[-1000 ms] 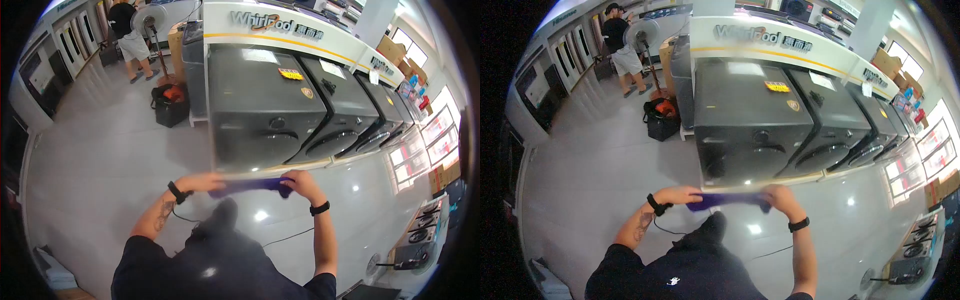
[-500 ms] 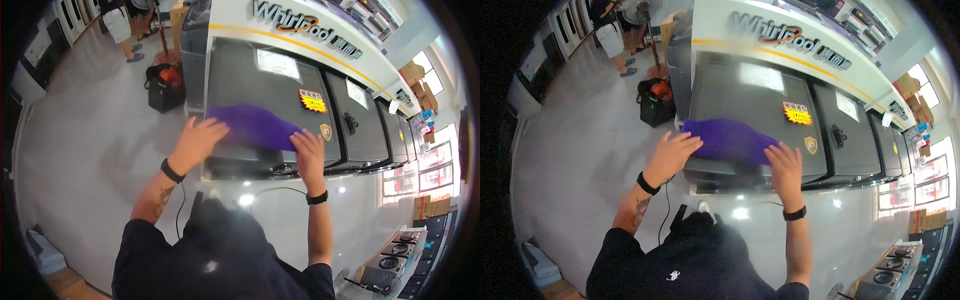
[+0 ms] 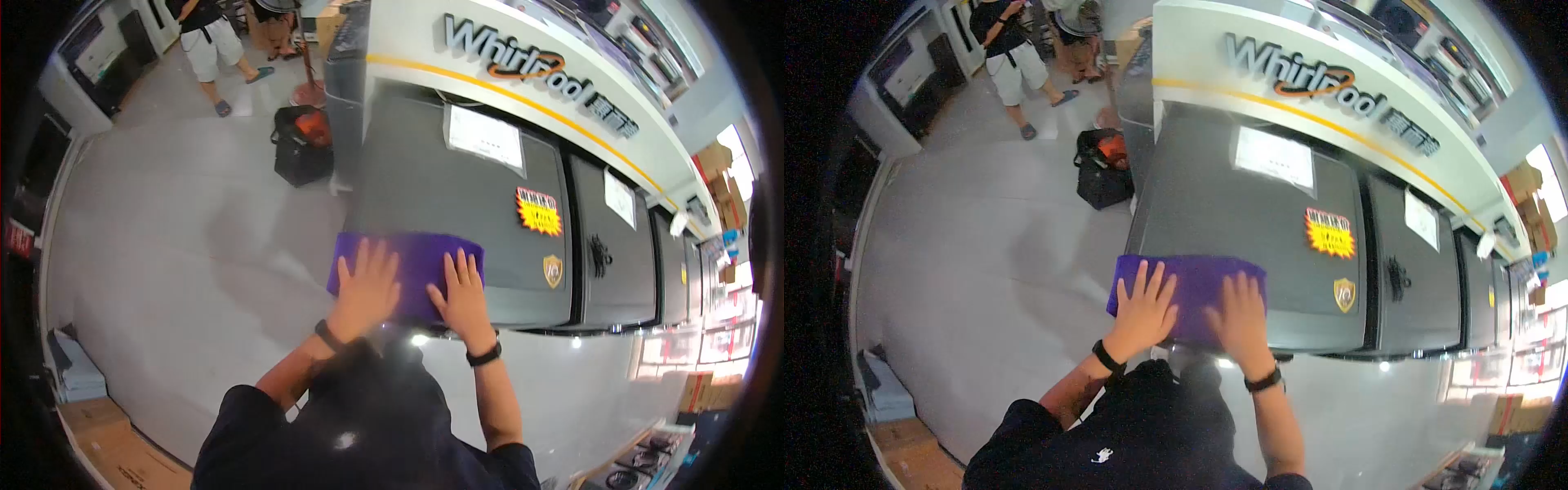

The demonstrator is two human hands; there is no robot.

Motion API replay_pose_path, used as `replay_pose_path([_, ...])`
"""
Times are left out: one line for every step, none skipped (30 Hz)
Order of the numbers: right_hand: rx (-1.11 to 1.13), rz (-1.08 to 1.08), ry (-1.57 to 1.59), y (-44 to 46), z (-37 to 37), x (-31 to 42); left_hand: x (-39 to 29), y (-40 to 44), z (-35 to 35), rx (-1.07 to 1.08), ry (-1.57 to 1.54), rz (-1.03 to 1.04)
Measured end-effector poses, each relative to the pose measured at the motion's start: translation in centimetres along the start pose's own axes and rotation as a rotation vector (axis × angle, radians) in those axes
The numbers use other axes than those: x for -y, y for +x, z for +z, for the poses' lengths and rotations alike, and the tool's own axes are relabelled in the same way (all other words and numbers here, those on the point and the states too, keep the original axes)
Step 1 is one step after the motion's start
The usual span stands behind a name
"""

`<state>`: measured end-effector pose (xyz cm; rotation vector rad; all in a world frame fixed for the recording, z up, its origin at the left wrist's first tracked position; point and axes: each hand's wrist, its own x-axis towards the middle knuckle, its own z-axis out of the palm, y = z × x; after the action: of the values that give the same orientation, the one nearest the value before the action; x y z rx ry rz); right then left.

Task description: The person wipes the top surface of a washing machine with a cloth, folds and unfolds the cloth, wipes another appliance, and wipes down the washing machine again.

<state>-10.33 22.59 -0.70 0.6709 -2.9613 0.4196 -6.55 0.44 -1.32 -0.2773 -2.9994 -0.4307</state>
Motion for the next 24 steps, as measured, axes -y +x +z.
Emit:
replay_pose_path([0.024, 0.002, 0.033, 0.0, -0.5, -0.6, -0.4, -0.1, 0.0, -0.001, 0.001, 0.002])
replay_pose_path([0.059, 0.020, 0.070, -0.8, -1.4, -0.9, -0.8, -0.1, -0.1, -0.010, 0.016, 0.018])
replay_pose_path([0.102, 0.046, 0.104, -2.0, -2.2, -1.6, -1.4, -0.1, -0.4, 0.043, -0.013, 0.022])
replay_pose_path([0.106, 0.024, 0.097, -2.3, -2.6, -2.6, -1.6, 0.3, -1.0, 0.086, -0.041, 0.027])
replay_pose_path([0.112, 0.031, 0.086, -1.8, -3.3, -3.3, -1.4, 1.1, -1.7, 0.120, -0.058, 0.038])
replay_pose_path([0.108, 0.035, 0.073, -0.8, -4.3, -4.0, -0.6, 1.8, -1.1, 0.020, -0.076, 0.047])
replay_pose_path([0.098, 0.033, 0.055, 0.4, -5.0, -4.8, 0.3, 2.8, -0.7, -0.035, -0.005, 0.049])
replay_pose_path([-0.079, -0.094, -0.095, 1.4, -4.8, -5.7, 1.3, 3.8, -0.4, -0.095, 0.067, 0.050])
replay_pose_path([0.053, -0.091, -0.091, 2.3, -5.2, -6.3, 2.0, 4.5, -0.6, -0.154, 0.134, 0.047])
replay_pose_path([0.188, -0.092, -0.091, 3.2, -5.7, -6.9, 2.7, 5.0, -1.2, -0.067, 0.112, 0.009])
replay_pose_path([0.329, -0.095, -0.093, 3.8, -6.1, -7.5, 3.5, 5.1, -1.7, 0.023, 0.086, -0.035])
replay_pose_path([0.296, -0.143, -0.083, 4.1, -6.0, -8.2, 3.7, 5.4, -2.5, 0.118, 0.060, -0.078])
replay_pose_path([0.264, -0.189, -0.074, 4.1, -5.5, -9.0, 3.6, 5.8, -3.1, 0.120, 0.101, -0.048])
replay_pose_path([0.236, -0.234, -0.063, 4.2, -5.3, -9.7, 3.3, 6.1, -3.8, 0.126, 0.141, -0.020])
replay_pose_path([0.219, -0.241, 0.006, 4.4, -5.5, -10.3, 3.0, 6.0, -4.2, 0.140, 0.174, 0.006])
replay_pose_path([0.211, -0.249, 0.074, 4.7, -5.8, -11.0, 3.2, 6.3, -4.1, 0.128, 0.154, 0.032])
replay_pose_path([0.209, -0.251, 0.147, 4.8, -5.8, -11.5, 3.9, 6.7, -4.0, 0.122, 0.134, 0.059])
replay_pose_path([0.203, -0.228, 0.196, 5.5, -6.3, -12.0, 4.9, 7.3, -4.2, 0.115, 0.115, 0.091])
replay_pose_path([0.200, -0.196, 0.240, 6.4, -7.3, -12.6, 6.1, 7.9, -4.6, 0.015, 0.033, 0.124])
replay_pose_path([0.200, -0.152, 0.279, 6.8, -8.1, -13.1, 6.7, 8.4, -4.9, -0.082, -0.060, 0.162])
replay_pose_path([-0.040, -0.181, 0.281, 7.2, -8.8, -13.4, 6.3, 9.2, -5.7, -0.148, -0.028, 0.108])
replay_pose_path([-0.183, -0.164, 0.306, 7.6, -10.5, -12.9, 5.6, 10.0, -7.1, -0.219, 0.009, 0.056])
replay_pose_path([-0.295, -0.162, 0.293, 7.6, -12.2, -12.7, 4.8, 10.5, -8.5, -0.273, -0.040, 0.059])
replay_pose_path([-0.412, -0.167, 0.284, 7.9, -13.7, -12.4, 3.9, 11.2, -10.3, -0.330, -0.080, 0.061])
